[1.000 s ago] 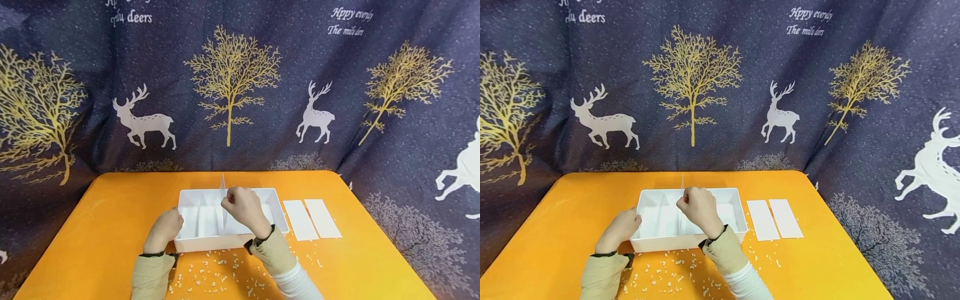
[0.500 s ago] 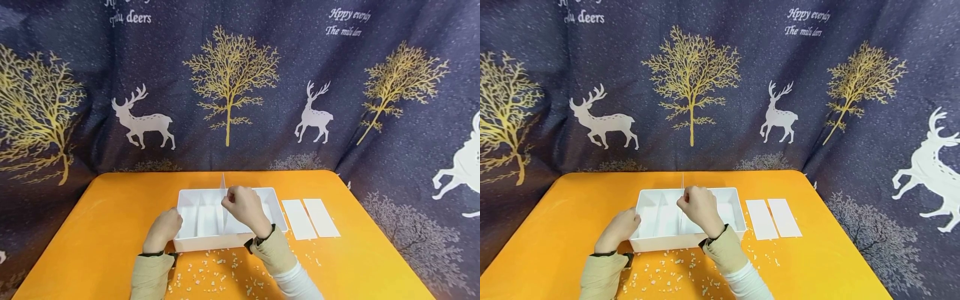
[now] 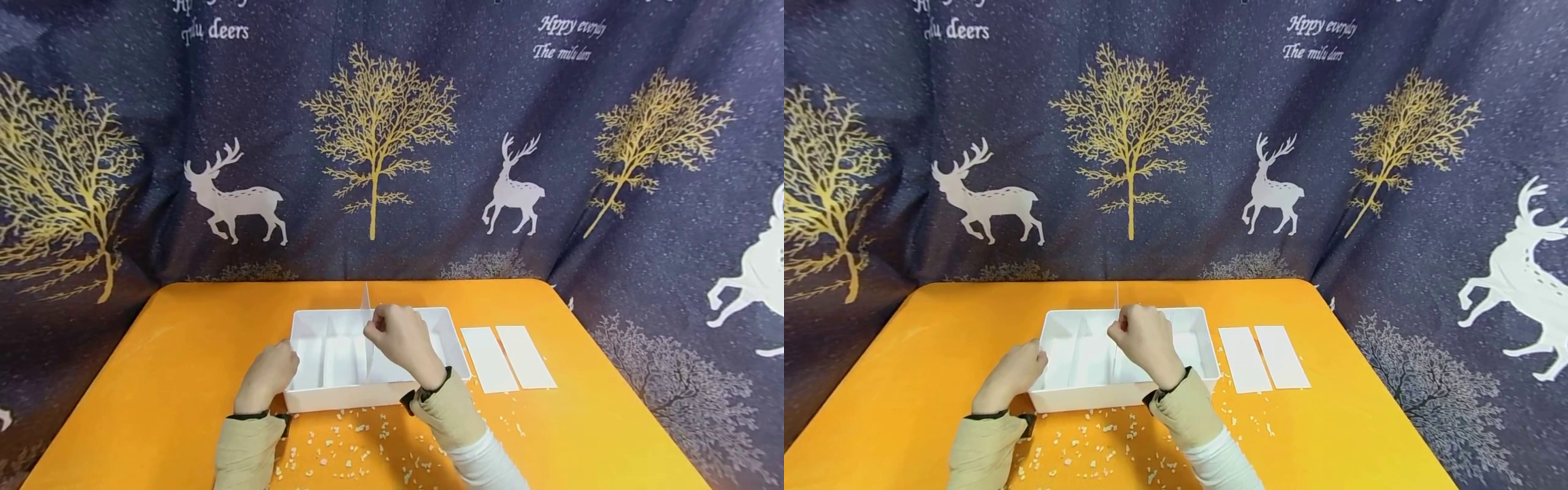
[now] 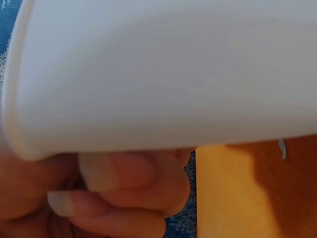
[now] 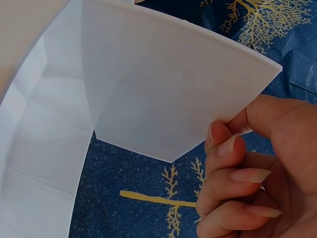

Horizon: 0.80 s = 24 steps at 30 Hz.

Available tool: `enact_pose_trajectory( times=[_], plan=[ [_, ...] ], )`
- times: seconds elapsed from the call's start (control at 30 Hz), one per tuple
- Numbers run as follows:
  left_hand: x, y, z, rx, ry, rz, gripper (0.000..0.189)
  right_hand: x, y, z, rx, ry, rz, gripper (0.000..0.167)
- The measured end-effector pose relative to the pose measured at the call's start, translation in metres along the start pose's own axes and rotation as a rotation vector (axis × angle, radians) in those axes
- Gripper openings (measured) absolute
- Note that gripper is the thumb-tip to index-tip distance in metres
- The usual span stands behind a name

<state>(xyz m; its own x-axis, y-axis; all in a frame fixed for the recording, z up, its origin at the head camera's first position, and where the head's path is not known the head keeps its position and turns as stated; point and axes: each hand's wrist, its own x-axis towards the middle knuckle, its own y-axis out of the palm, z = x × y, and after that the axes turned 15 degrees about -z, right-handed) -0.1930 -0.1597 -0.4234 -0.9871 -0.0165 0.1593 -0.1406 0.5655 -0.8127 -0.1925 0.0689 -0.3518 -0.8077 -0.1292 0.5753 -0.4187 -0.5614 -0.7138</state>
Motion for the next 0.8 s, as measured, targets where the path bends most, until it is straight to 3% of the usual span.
enact_pose_trajectory(
  times=[0.8],
  plan=[
    [0.0002,0.0013,0.0002,0.010,-0.010,0.000,0.034,0.0013,-0.0027,-0.0051,0.008,0.011,-0.007,0.024]
  ],
)
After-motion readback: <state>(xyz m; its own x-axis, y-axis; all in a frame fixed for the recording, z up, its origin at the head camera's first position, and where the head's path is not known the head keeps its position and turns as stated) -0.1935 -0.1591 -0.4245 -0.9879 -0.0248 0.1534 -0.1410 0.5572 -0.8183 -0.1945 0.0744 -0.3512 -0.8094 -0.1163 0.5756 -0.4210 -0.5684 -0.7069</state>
